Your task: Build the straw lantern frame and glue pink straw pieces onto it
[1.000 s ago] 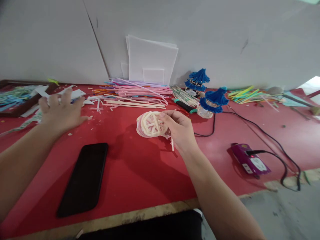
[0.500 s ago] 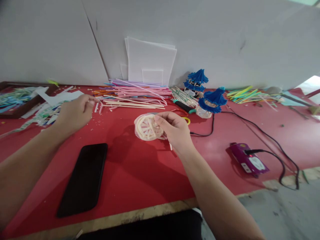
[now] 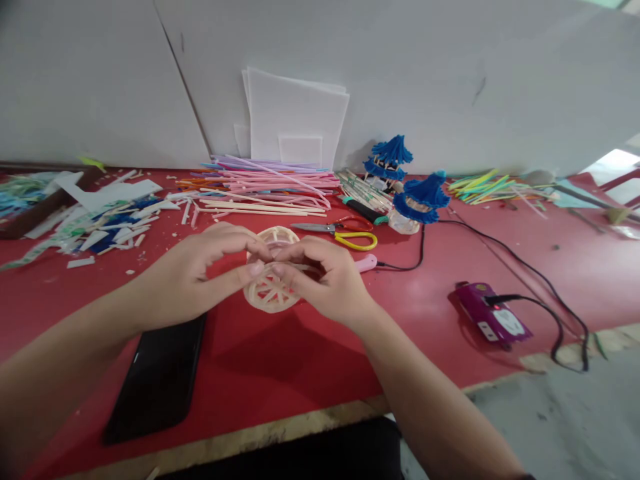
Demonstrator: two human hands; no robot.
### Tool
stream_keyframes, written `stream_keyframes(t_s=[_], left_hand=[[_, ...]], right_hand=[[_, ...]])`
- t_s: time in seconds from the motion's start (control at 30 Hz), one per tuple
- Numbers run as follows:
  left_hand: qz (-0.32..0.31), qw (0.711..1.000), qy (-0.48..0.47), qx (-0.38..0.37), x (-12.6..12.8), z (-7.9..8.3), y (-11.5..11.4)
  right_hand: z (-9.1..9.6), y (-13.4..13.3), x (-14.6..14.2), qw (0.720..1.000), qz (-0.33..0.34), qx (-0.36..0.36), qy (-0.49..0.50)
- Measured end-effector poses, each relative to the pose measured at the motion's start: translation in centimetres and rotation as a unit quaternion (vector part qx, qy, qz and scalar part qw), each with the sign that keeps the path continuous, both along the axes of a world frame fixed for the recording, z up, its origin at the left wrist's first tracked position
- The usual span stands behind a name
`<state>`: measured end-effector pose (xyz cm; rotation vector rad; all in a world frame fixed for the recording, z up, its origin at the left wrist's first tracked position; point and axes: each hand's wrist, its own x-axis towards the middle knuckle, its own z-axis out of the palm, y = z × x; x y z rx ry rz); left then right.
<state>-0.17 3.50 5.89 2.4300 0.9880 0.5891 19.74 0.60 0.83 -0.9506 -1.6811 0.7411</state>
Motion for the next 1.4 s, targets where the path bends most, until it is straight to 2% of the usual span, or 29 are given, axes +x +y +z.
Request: stream_keyframes(t_s=[0.13,0.27,0.47,0.67,0.87,1.17,1.23,1.4], left_hand=[[-0.039,0.999,0.019,0.021,-0.1,-0.3,0.2],[-0.079,0.996,0.024,0.027,-0.2,-0.3,0.2],[-0.070,0.997,0.025,0.038,-0.3,0.0,-0.3],[-0.087,0.994,0.023,0.061,0.0,0.1,-0.7],[-0.029,0.994,-0.018,0.106,0.6,-0.5,-0.9],[0.059,0.983,-0.063,0.160,-0.5,-2.5,-1.6],[0.052,0.981,-0.079,0.172,-0.8,-3.0,-1.6],[0.039,0.979,-0.115,0.165,-1.6,-3.8,-1.3]], right_hand=[[0.2,-0.2,0.1,0.997,0.013,0.053,-0.061],[0.3,-0.4,-0.1,0.993,0.010,0.083,-0.083],[0.4,-0.6,-0.2,0.987,0.010,0.119,-0.105],[0.4,-0.7,-0.2,0.974,0.016,0.185,-0.130],[0.2,-0.5,0.1,0.945,-0.076,0.254,-0.194],[0.6,-1.0,-0.6,0.923,-0.102,0.284,-0.239],[0.6,-1.4,-1.1,0.923,-0.111,0.281,-0.238],[0.4,-2.7,-2.7,0.944,-0.103,0.246,-0.194]])
